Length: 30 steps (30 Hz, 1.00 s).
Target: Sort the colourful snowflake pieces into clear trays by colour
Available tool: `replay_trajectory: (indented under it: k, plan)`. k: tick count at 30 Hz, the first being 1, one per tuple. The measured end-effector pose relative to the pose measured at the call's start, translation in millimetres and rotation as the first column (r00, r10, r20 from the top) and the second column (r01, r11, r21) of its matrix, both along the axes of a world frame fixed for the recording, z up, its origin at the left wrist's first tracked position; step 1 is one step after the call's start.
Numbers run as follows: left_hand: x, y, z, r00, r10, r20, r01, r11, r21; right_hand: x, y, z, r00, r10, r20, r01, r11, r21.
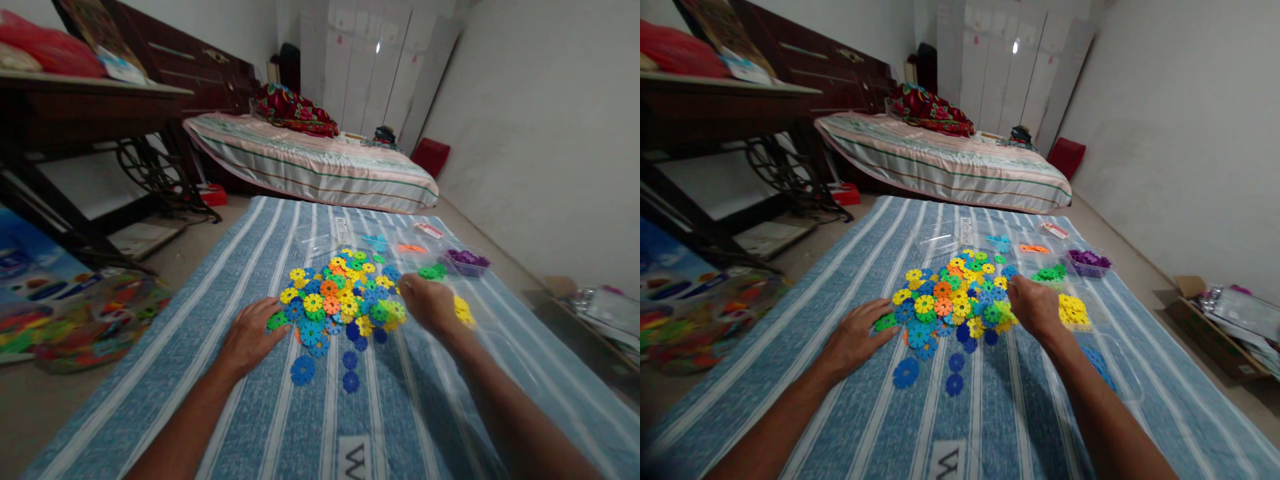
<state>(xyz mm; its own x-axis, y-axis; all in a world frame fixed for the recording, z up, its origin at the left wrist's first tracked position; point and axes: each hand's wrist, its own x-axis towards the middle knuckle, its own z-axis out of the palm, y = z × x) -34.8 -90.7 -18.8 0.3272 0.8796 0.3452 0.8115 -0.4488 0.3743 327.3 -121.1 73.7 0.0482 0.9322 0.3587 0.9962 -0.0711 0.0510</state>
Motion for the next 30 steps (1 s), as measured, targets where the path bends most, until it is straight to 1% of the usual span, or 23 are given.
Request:
replay_trajectory:
  k: [1,2,3,5,8,10,11,13,15,18,22,25,28,30]
  plan:
    - [-0.1,0.2,-0.3,1.000,0.000,0.000,0.000,1.000,0.001,-11.1,-4.8,-7.3,0.996,0.083,-0.018,-0.084,0.995,-0.061]
    - [-0.2,0.3,-0.5,1.000,0.002,0.000,-0.002,1.000,0.002,-23.1,-9.5,-14.4,0.986,0.164,-0.044,-0.168,0.978,-0.122]
    - [-0.2,0.3,-0.5,1.000,0.004,0.001,-0.004,1.000,0.002,-35.2,-13.9,-20.8,0.970,0.231,-0.075,-0.241,0.954,-0.179]
    - [0.0,0.1,-0.2,1.000,0.007,0.002,-0.007,1.000,0.004,-58.0,-20.7,-29.3,0.938,0.321,-0.131,-0.346,0.896,-0.277]
    - [0.6,-1.0,1.1,1.000,-0.001,0.004,0.001,1.000,0.004,-85.2,-26.9,-31.3,0.905,0.392,-0.166,-0.425,0.821,-0.380]
    - [1.1,-1.7,1.8,1.000,-0.006,0.005,0.006,1.000,0.004,-98.1,-28.9,-28.6,0.892,0.421,-0.162,-0.448,0.788,-0.422]
    - [1.3,-2.1,2.0,1.000,-0.007,0.006,0.007,1.000,0.003,-103.1,-29.4,-27.1,0.890,0.427,-0.157,-0.451,0.781,-0.432]
    - [1.7,-2.6,1.8,1.000,-0.004,0.006,0.004,1.000,0.002,-110.4,-29.4,-25.1,0.896,0.420,-0.143,-0.437,0.783,-0.441]
    - [2.1,-3.0,1.2,1.000,0.000,0.006,0.000,1.000,-0.004,-114.6,-28.2,-25.0,0.913,0.386,-0.134,-0.403,0.799,-0.446]
    - [2.9,-3.4,0.4,1.000,0.005,0.013,-0.004,1.000,-0.006,-116.9,-25.7,-27.3,0.928,0.347,-0.137,-0.370,0.807,-0.461]
    - [3.7,-4.0,0.5,1.000,0.009,0.016,-0.009,1.000,0.000,-117.0,-23.6,-31.6,0.934,0.328,-0.141,-0.355,0.808,-0.470]
    - [3.8,-4.1,0.7,1.000,0.012,0.014,-0.012,1.000,0.002,-115.9,-23.0,-35.1,0.949,0.282,-0.143,-0.316,0.832,-0.456]
    - [3.7,-4.0,0.2,1.000,0.006,0.014,-0.006,1.000,0.006,-113.4,-22.5,-38.3,0.967,0.206,-0.147,-0.250,0.866,-0.432]
    - [3.7,-3.8,-0.4,1.000,0.010,0.012,-0.010,1.000,0.007,-111.4,-21.8,-39.5,0.974,0.164,-0.157,-0.217,0.880,-0.422]
